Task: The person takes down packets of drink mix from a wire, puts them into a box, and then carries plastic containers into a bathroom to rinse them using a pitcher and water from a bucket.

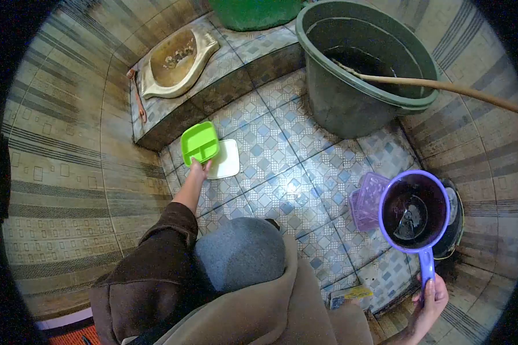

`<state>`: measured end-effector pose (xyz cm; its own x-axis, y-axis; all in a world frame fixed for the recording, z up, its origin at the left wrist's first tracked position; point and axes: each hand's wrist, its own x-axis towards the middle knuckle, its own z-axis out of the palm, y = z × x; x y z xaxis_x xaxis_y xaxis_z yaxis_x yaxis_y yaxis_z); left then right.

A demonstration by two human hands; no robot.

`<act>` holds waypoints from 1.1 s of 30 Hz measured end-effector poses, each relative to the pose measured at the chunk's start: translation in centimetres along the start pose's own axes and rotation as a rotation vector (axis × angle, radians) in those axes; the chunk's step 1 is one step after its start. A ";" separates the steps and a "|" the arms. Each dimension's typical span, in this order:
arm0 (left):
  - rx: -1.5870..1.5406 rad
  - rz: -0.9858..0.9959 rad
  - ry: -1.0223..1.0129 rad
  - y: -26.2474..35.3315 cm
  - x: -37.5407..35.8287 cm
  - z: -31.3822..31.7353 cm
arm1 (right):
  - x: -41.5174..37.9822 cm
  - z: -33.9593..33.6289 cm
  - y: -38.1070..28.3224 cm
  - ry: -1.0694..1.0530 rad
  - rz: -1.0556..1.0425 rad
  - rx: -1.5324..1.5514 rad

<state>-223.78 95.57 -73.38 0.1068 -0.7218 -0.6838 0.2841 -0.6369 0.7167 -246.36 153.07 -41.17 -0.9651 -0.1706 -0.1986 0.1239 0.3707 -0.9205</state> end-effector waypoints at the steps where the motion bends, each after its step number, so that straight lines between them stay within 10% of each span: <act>1: 0.002 -0.003 0.009 0.3 1.2 -1.1 | 0.1 0.6 -0.1 0.001 0.006 0.019; 11: -0.017 -0.090 0.153 -0.3 3.2 -6.7 | 0.8 3.1 0.0 -0.006 0.037 -0.010; 14: 0.452 0.165 0.546 -3.8 3.9 -6.3 | 0.7 3.9 -0.8 0.009 0.052 -0.023; 17: 1.001 0.114 0.421 -5.6 1.9 -4.7 | 0.4 3.8 -0.5 -0.014 0.058 -0.043; 21: 0.944 0.067 0.578 -5.4 2.0 -2.9 | -0.3 3.9 -0.4 -0.011 0.029 -0.015; 28: 0.865 0.161 0.175 -9.5 9.9 -6.5 | -1.6 5.3 -1.1 -0.038 0.102 -0.018; 33: 0.348 -0.171 -0.114 -5.9 -5.0 -3.7 | -1.4 9.4 -1.7 -0.182 0.096 0.057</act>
<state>-222.42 103.94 -74.71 -0.0260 -0.6100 -0.7920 -0.0533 -0.7902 0.6105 -243.08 144.10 -42.48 -0.8915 -0.3007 -0.3387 0.2309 0.3416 -0.9110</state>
